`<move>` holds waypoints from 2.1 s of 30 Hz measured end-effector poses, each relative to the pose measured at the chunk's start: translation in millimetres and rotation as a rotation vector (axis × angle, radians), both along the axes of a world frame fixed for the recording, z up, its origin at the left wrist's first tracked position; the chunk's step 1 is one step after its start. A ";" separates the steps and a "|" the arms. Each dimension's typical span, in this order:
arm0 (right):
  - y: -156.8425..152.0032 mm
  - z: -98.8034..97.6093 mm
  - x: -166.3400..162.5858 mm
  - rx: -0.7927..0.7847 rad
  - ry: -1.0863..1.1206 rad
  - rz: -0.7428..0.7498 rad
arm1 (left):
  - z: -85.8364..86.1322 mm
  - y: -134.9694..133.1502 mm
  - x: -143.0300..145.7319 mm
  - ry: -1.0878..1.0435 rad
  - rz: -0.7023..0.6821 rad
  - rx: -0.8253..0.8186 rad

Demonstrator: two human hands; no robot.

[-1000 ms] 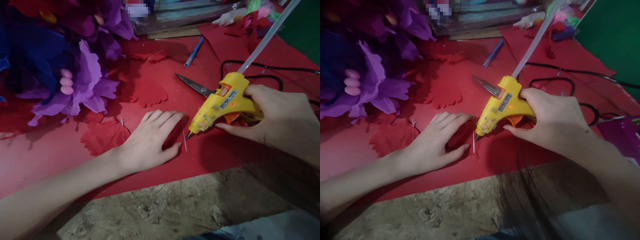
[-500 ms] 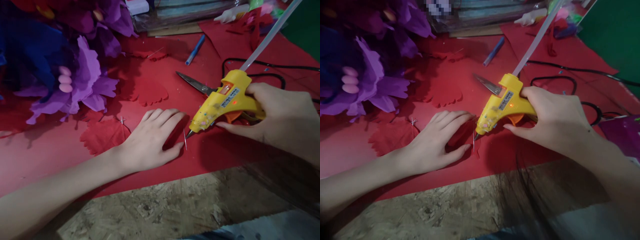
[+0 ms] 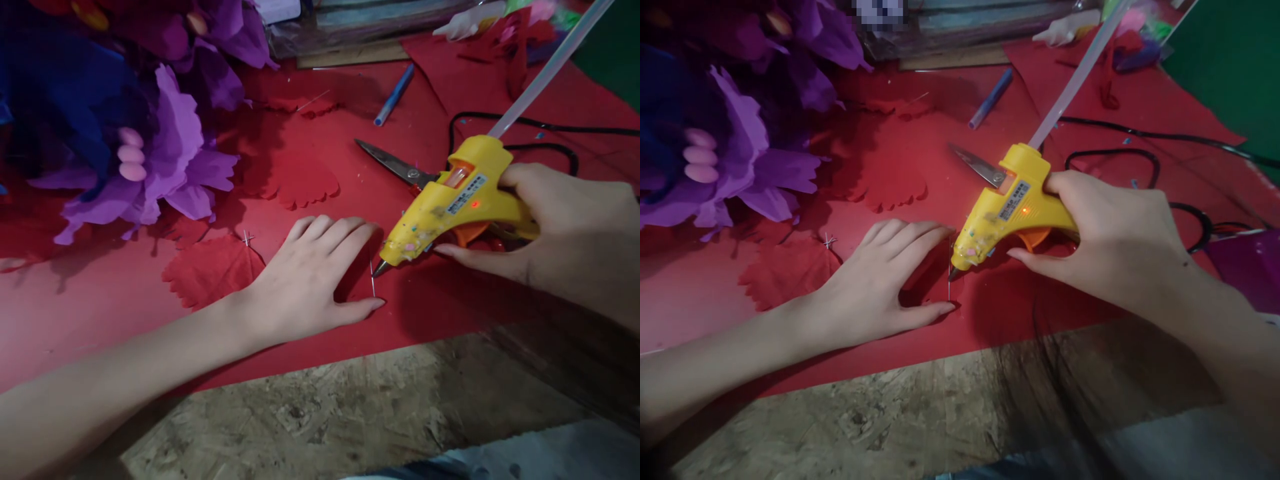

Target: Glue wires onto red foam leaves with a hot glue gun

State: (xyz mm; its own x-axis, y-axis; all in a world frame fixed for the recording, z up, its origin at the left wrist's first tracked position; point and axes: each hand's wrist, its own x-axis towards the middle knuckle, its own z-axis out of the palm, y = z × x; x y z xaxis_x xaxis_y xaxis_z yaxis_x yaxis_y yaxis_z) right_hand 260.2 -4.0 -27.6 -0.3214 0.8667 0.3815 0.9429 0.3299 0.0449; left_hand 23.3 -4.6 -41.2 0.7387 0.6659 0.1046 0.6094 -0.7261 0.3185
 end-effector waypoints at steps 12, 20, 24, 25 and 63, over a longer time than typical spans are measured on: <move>0.7 0.5 2.9 0.028 -0.059 -0.005 | 0.2 -0.9 0.1 0.001 -0.008 0.013; -0.4 5.2 2.3 -0.021 -0.029 -0.016 | 0.7 -1.0 -0.4 0.029 0.004 0.014; -1.0 5.9 2.7 -0.023 -0.031 -0.001 | 0.2 -1.0 -1.1 0.019 -0.002 0.027; -1.5 6.1 2.8 -0.019 -0.030 0.015 | -0.1 -1.0 -1.2 0.016 -0.004 0.031; -9.2 6.2 5.3 -0.018 -0.174 0.073 | -4.0 -1.5 -1.0 -0.011 -0.006 0.118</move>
